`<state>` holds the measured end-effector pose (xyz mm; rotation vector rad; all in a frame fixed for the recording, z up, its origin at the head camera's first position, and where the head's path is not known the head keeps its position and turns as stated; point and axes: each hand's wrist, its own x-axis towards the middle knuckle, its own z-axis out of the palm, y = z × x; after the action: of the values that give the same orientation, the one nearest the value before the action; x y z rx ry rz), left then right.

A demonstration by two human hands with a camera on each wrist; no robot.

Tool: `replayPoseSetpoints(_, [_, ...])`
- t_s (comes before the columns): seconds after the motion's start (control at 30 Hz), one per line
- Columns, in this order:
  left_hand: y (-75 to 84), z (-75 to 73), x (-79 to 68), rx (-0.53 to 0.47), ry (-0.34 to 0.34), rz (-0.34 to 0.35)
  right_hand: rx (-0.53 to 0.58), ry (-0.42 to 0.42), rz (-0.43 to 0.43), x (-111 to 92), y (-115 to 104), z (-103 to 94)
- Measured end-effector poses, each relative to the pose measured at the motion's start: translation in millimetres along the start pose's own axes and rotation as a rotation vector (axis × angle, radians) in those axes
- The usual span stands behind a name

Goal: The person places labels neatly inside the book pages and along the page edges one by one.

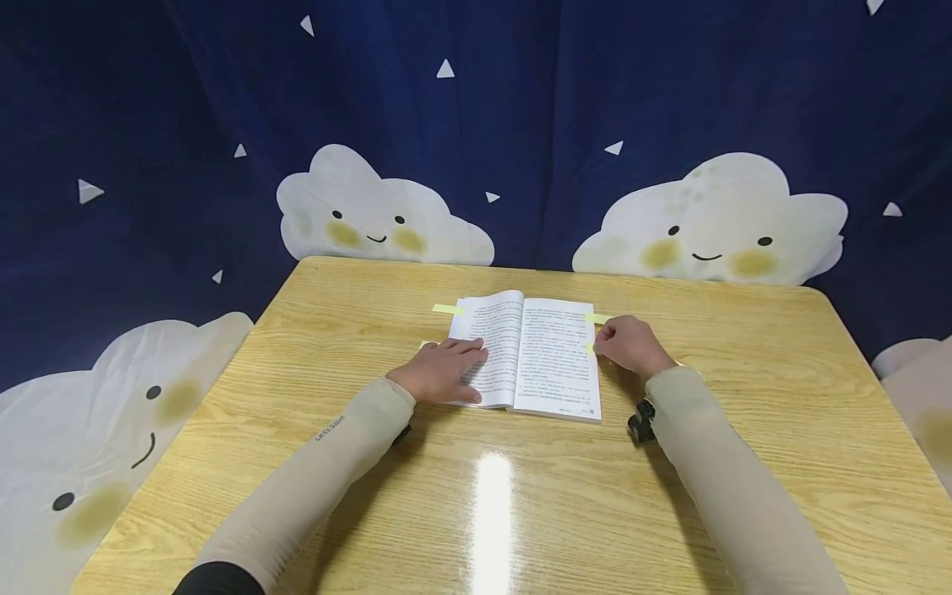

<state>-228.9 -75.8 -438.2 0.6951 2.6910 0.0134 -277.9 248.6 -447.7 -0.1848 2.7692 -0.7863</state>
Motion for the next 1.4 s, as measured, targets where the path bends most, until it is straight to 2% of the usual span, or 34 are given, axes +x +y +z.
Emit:
replayPoseSetpoints(0.23, [-0.7,-0.1,0.8,-0.002,0.000,-0.002,-0.025,0.009,0.024,-1,-4,0.0])
replayPoseSetpoints(0.37, [-0.5,0.5,0.7,-0.003,0.003,0.002,-0.098,0.042,-0.005,-6,-6,-2.3])
replayPoseSetpoints(0.5, [0.1,-0.1,0.2,-0.011,-0.001,0.008,-0.251,0.158,-0.125,-20,-10,-5.5])
replayPoseSetpoints(0.6, [-0.4,-1.0,0.1,-0.005,0.001,0.005,-0.385,0.256,-0.253,-31,-10,-6.6])
replayPoseSetpoints(0.67, [-1.0,-1.4,0.3,0.004,0.004,0.001,-0.449,0.275,-0.315,-37,-10,-6.0])
replayPoseSetpoints(0.73, [-1.4,-1.4,0.3,0.006,0.006,-0.002,-0.495,0.265,-0.358,-40,-9,-3.8])
replayPoseSetpoints(0.83, [-1.3,-0.7,0.6,-0.004,0.003,0.002,-0.513,0.213,-0.374,-41,-7,0.8])
replayPoseSetpoints(0.97, [-0.5,0.2,0.9,-0.013,0.005,0.009,-0.500,0.166,-0.337,-38,-6,6.2])
replayPoseSetpoints(1.1, [-0.9,0.3,0.5,-0.013,0.007,0.011,-0.503,0.155,-0.294,-36,-11,8.6])
replayPoseSetpoints(1.27, [-2.7,0.0,0.5,-0.013,0.009,0.003,-0.532,0.155,-0.312,-38,-14,9.2])
replayPoseSetpoints(1.4, [-3.1,2.2,1.9,-0.021,0.007,0.011,-0.512,0.144,-0.320,-44,-9,9.6])
